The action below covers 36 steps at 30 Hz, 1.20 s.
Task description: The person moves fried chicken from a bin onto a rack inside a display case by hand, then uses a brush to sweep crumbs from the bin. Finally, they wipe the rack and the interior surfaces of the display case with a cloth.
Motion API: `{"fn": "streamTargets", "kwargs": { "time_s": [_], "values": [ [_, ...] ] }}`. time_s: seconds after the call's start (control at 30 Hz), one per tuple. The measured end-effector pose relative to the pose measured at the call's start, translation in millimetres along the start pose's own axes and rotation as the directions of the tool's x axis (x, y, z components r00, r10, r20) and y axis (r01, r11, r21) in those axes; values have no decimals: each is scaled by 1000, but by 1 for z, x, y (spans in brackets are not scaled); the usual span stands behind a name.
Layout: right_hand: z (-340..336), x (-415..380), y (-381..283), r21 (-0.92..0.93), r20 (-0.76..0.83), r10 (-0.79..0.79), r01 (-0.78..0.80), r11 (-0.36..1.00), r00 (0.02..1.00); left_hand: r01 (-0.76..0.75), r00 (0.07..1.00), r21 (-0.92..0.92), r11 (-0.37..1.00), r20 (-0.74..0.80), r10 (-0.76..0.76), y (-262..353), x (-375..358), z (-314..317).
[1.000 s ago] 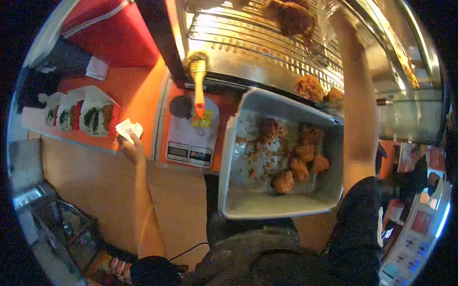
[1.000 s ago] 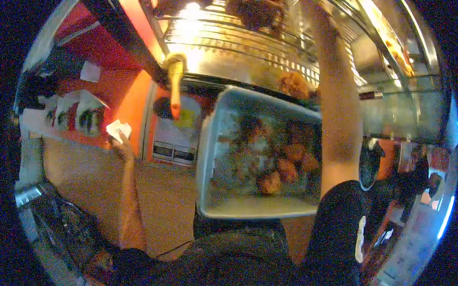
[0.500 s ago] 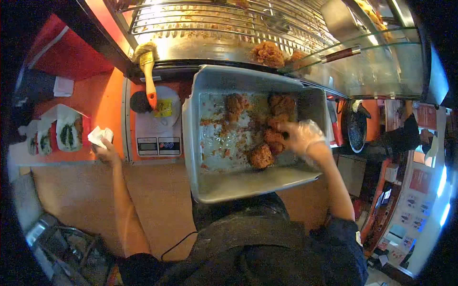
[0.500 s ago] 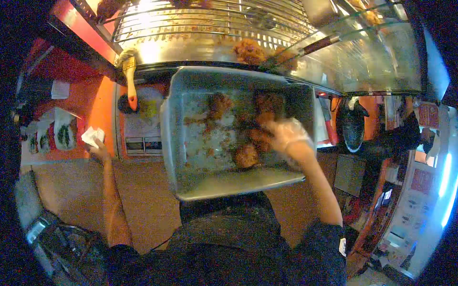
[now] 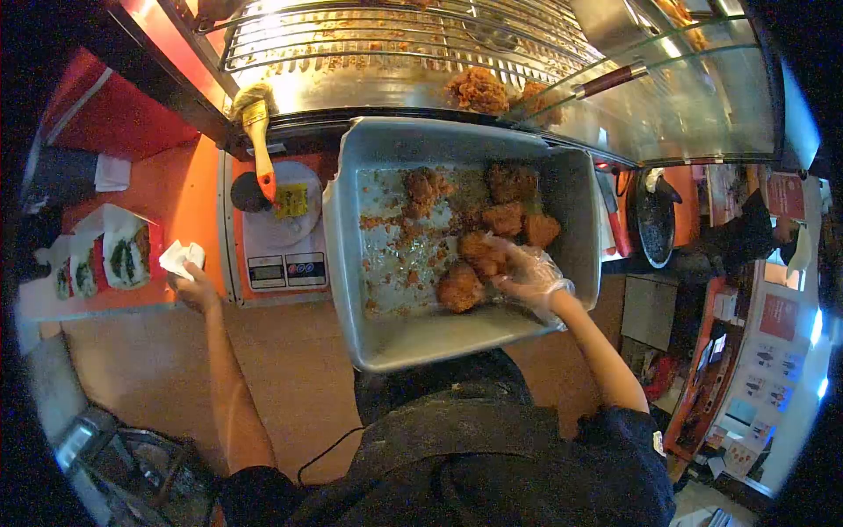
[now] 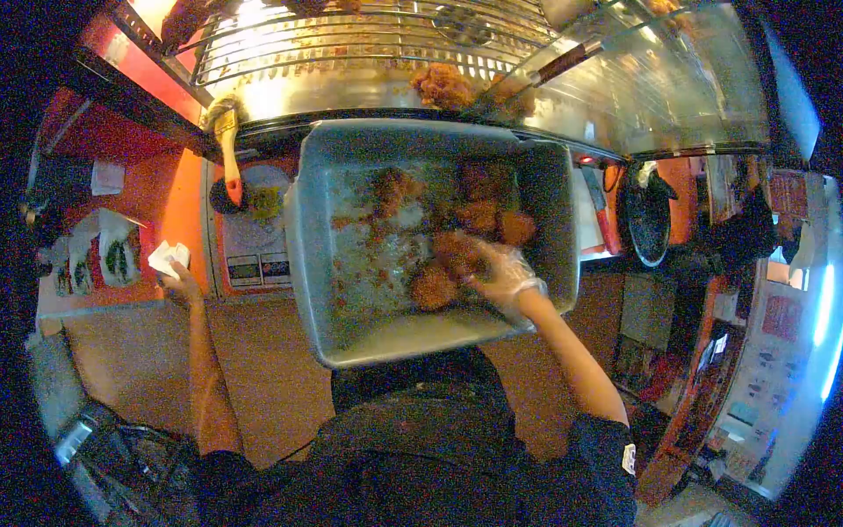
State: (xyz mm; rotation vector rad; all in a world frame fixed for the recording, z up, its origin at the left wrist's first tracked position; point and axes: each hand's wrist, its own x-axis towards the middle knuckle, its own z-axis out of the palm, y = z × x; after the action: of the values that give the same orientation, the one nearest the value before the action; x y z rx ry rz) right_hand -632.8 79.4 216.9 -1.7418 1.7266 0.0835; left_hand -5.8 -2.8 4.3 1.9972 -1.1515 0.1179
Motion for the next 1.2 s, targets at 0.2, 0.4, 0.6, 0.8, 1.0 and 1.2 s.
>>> {"fn": "streamTargets", "kwargs": {
  "time_s": [0.2,0.4,0.6,0.8,1.0,1.2],
  "values": [
    [-43,5,25,-116,-200,132,-157,981,971,11,999,95,995,35,-14,27,0,-13],
    [-45,19,44,-620,-281,140,-291,729,950,-57,998,-39,998,-42,55,0,1,2],
    [-16,55,77,-537,-257,300,-394,746,919,-81,994,-81,993,-85,74,43,2,-12],
    [-45,23,55,161,292,360,-417,895,886,-5,1000,69,998,-5,6,-6,-1,2],
    [-82,30,-3,-105,59,443,-435,894,895,18,1000,13,1000,-2,-18,21,2,-8],
    [-20,125,62,106,-572,527,-581,807,628,-100,995,-25,995,-6,100,5,3,-3]
  ]
}}
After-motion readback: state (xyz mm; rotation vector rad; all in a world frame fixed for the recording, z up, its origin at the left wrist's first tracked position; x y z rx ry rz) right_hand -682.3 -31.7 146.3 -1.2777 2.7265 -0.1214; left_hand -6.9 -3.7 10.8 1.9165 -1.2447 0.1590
